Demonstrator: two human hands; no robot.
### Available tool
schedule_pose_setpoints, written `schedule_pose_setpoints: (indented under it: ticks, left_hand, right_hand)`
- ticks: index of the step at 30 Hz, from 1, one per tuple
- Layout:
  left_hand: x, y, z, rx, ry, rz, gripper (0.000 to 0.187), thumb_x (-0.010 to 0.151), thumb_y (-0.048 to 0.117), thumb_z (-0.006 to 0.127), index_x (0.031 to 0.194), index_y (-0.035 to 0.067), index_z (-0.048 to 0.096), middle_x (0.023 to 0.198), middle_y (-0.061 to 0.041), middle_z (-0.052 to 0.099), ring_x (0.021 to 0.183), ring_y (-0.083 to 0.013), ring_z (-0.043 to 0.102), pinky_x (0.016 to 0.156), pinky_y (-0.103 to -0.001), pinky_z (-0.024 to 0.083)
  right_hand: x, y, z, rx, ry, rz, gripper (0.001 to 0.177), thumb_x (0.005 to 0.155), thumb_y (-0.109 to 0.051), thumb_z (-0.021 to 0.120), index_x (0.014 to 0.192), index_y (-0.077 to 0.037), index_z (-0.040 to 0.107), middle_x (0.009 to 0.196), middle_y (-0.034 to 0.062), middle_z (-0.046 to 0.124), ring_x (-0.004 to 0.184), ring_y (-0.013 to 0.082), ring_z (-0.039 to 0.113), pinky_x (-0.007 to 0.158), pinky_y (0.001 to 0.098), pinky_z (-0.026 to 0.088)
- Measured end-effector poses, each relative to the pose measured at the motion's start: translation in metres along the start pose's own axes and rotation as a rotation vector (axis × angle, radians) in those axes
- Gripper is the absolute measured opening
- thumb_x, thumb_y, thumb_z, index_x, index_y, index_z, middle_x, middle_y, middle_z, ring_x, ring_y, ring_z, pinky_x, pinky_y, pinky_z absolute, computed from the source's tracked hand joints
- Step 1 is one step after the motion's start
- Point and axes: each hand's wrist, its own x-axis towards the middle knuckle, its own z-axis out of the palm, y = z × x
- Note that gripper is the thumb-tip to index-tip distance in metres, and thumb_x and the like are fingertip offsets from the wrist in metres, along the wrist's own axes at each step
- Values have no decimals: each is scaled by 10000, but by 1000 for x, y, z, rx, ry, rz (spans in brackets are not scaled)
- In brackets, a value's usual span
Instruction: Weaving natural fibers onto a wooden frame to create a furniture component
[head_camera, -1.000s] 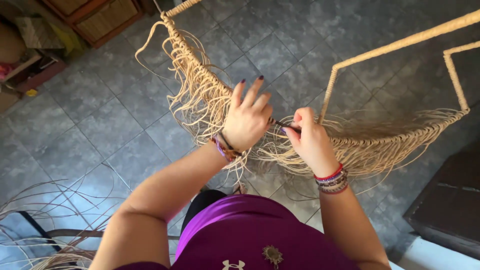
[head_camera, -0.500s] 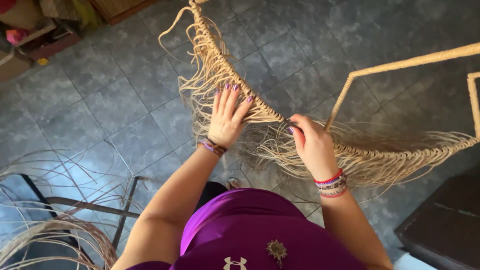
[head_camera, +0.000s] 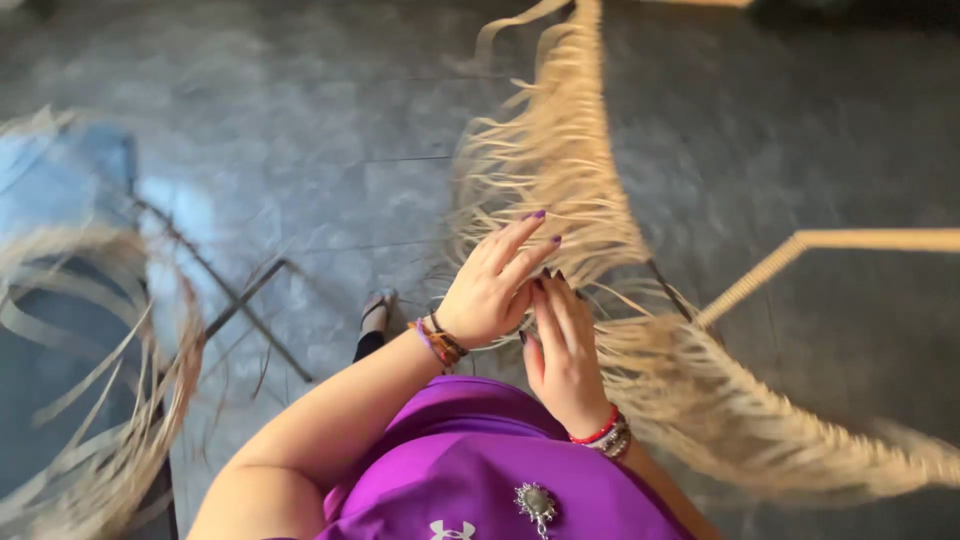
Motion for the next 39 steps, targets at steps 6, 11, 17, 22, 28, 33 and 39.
schedule_pose_setpoints:
  ticks: [6, 11, 17, 22, 28, 33, 39]
  left_hand:
    - [-61, 13, -114, 142, 189, -242, 374, 958, 113, 522, 1302, 188, 648, 1412, -92, 590, 1128, -317, 703, 936, -440, 574]
    - [-123, 34, -197, 296, 399, -451, 360, 965, 132, 559, 1288, 250, 665, 1385, -24, 615, 1032, -303, 739, 850, -413, 608]
    - [-190, 40, -259, 334, 562, -601, 301, 978, 132, 591, 1261, 197, 671, 1311, -41, 659, 1112, -318, 705, 874, -421, 595]
    - [-233, 32, -323, 342, 631, -690, 330, 966, 136, 593, 1285, 199, 651, 1293, -43, 658, 1106, -330, 698, 868, -449, 597]
    - [-282, 12, -395, 253, 701, -809, 322, 957, 118, 600, 1273, 149, 651, 1273, -83, 662, 1071, -343, 711, 884, -448, 597]
    - [-318, -14, -419, 75, 787, -891, 323, 976, 114, 591, 1291, 124, 658, 1258, -124, 663, 1075, -343, 717, 906, -447, 591]
    - [-345, -52, -412, -749, 1030, -1165, 532, 1029, 353, 602, 1465, 61, 515, 1376, -222, 596, 1253, -323, 624, 1054, -451, 481]
  right_hand:
    - [51, -55, 29, 276, -74, -375, 537, 948, -133, 585, 1465, -3, 517, 1539, 227, 473, 1407, 405, 475, 1156, 497, 382]
    - [75, -132, 59, 387, -149, -620, 499, 998, -183, 545, 1462, 0, 525, 1538, 204, 489, 1413, 384, 481, 1148, 472, 382]
    - [87, -222, 113, 550, -259, -795, 535, 943, -141, 619, 1442, 31, 530, 1481, 243, 513, 1376, 407, 507, 1139, 475, 411]
    - [109, -307, 163, 721, -373, -836, 497, 937, -95, 620, 1397, 75, 540, 1454, 268, 521, 1344, 438, 517, 1126, 500, 415]
    - [150, -395, 271, 650, -485, -833, 540, 912, -87, 639, 1419, 63, 525, 1520, 277, 436, 1333, 463, 503, 1103, 501, 444]
    - [170, -441, 377, 400, -578, -819, 590, 807, -140, 768, 1346, 30, 601, 1576, 251, 347, 1288, 478, 541, 1008, 544, 539]
    - [175, -459, 371, 393, -568, -820, 272, 880, -194, 720, 1144, -172, 656, 1142, 9, 544, 1039, 264, 685, 807, 388, 618]
